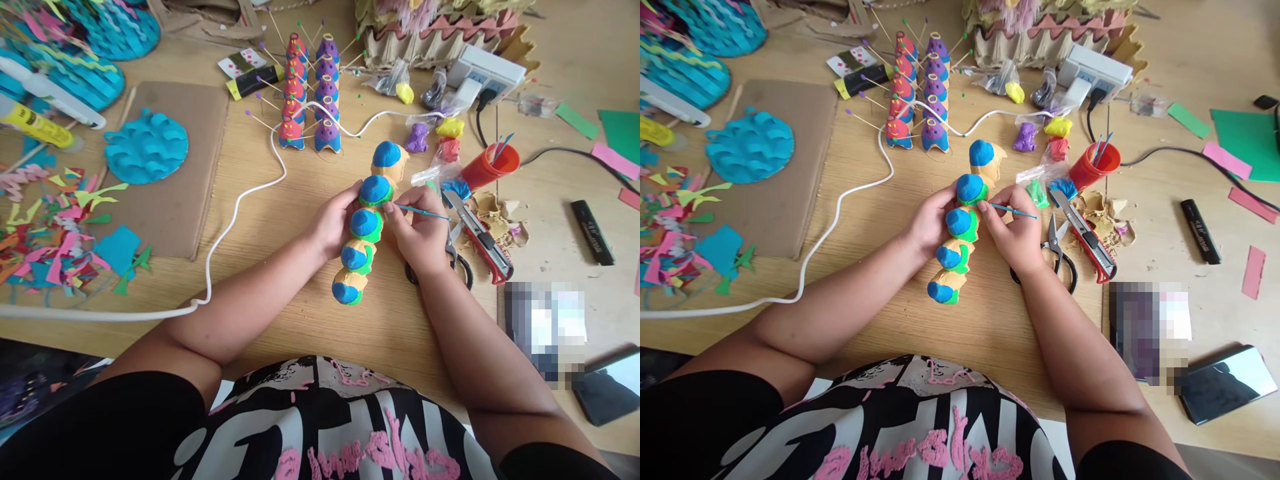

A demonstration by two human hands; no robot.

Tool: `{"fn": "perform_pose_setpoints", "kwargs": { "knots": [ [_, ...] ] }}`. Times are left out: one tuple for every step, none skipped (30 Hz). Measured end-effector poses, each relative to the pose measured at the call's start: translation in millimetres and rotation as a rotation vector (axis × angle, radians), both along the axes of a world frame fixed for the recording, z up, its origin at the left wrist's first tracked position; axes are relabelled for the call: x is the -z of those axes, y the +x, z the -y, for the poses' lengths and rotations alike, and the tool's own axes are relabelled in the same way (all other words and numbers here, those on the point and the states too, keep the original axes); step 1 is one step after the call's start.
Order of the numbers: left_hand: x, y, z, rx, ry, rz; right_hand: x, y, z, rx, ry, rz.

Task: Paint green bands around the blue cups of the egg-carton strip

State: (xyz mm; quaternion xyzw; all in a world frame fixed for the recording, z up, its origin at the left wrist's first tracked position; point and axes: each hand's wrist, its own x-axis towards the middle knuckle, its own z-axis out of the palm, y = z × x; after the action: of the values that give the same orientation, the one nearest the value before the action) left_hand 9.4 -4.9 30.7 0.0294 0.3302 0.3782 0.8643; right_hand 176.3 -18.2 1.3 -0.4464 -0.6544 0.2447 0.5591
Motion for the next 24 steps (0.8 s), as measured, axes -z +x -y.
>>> {"fn": "perform_pose_setpoints", "kwargs": {
  "knots": [
    [0.0,0.0,0.0,-0.001,0.010,0.002,-0.2,0.1,0.0,0.003,-0.006,0.000],
    [0.0,0.0,0.1,-0.002,0.021,0.004,-0.5,0.3,0.0,0.002,-0.019,-0.004],
    [0.1,0.0,0.4,-0.005,0.031,0.007,-1.1,0.6,0.1,-0.005,-0.038,-0.011],
    [0.2,-0.1,0.8,-0.009,0.039,0.010,-1.7,1.0,0.1,-0.017,-0.060,-0.022],
    [0.2,-0.2,1.2,-0.012,0.045,0.012,-2.4,1.5,0.2,-0.032,-0.082,-0.037],
    [0.2,-0.2,1.7,-0.014,0.049,0.013,-3.0,2.0,0.2,-0.046,-0.099,-0.056],
    [0.2,-0.3,2.3,-0.014,0.048,0.013,-3.4,2.5,0.2,-0.057,-0.109,-0.077],
    [0.0,-0.2,2.8,-0.014,0.043,0.013,-3.5,2.9,0.1,-0.064,-0.113,-0.097],
    [-0.1,-0.2,3.2,-0.014,0.034,0.012,-3.4,3.2,0.1,-0.067,-0.114,-0.113],
    [-0.1,-0.1,3.6,-0.014,0.026,0.011,-3.0,3.4,-0.1,-0.067,-0.112,-0.124],
    [0.0,-0.1,3.8,-0.016,0.022,0.011,-2.5,3.5,-0.2,-0.067,-0.112,-0.130],
    [0.3,-0.1,3.9,-0.018,0.022,0.010,-1.9,3.6,-0.4,-0.067,-0.113,-0.130],
    [0.8,-0.1,4.0,-0.015,0.029,0.009,-1.3,3.7,-0.5,-0.066,-0.115,-0.127],
    [1.3,-0.1,3.9,-0.010,0.039,0.008,-0.8,3.7,-0.6,-0.064,-0.119,-0.123],
    [1.9,-0.1,3.8,-0.005,0.049,0.005,-0.5,3.8,-0.7,-0.062,-0.122,-0.118],
    [2.4,-0.1,3.7,0.000,0.058,0.001,-0.4,3.9,-0.7,-0.060,-0.124,-0.114],
    [2.7,-0.1,3.6,0.004,0.064,-0.005,-0.3,4.0,-0.8,-0.059,-0.125,-0.107],
    [2.8,0.0,3.5,0.006,0.070,-0.011,-0.4,4.0,-0.9,-0.058,-0.123,-0.100],
    [2.5,0.1,3.4,0.005,0.075,-0.018,-0.5,4.1,-1.0,-0.057,-0.119,-0.091],
    [2.0,0.3,3.4,0.004,0.078,-0.024,-0.6,4.1,-1.2,-0.057,-0.112,-0.082],
    [1.3,0.5,3.4,0.002,0.077,-0.031,-0.6,4.0,-1.4,-0.055,-0.104,-0.073],
    [0.4,0.7,3.3,0.001,0.073,-0.037,-0.6,3.9,-1.6,-0.052,-0.094,-0.066],
    [-0.5,0.9,3.3,-0.001,0.063,-0.042,-0.6,3.8,-1.7,-0.049,-0.083,-0.061],
    [-1.4,1.0,3.1,-0.003,0.051,-0.046,-0.5,3.7,-1.7,-0.044,-0.073,-0.057]
  ]
}}
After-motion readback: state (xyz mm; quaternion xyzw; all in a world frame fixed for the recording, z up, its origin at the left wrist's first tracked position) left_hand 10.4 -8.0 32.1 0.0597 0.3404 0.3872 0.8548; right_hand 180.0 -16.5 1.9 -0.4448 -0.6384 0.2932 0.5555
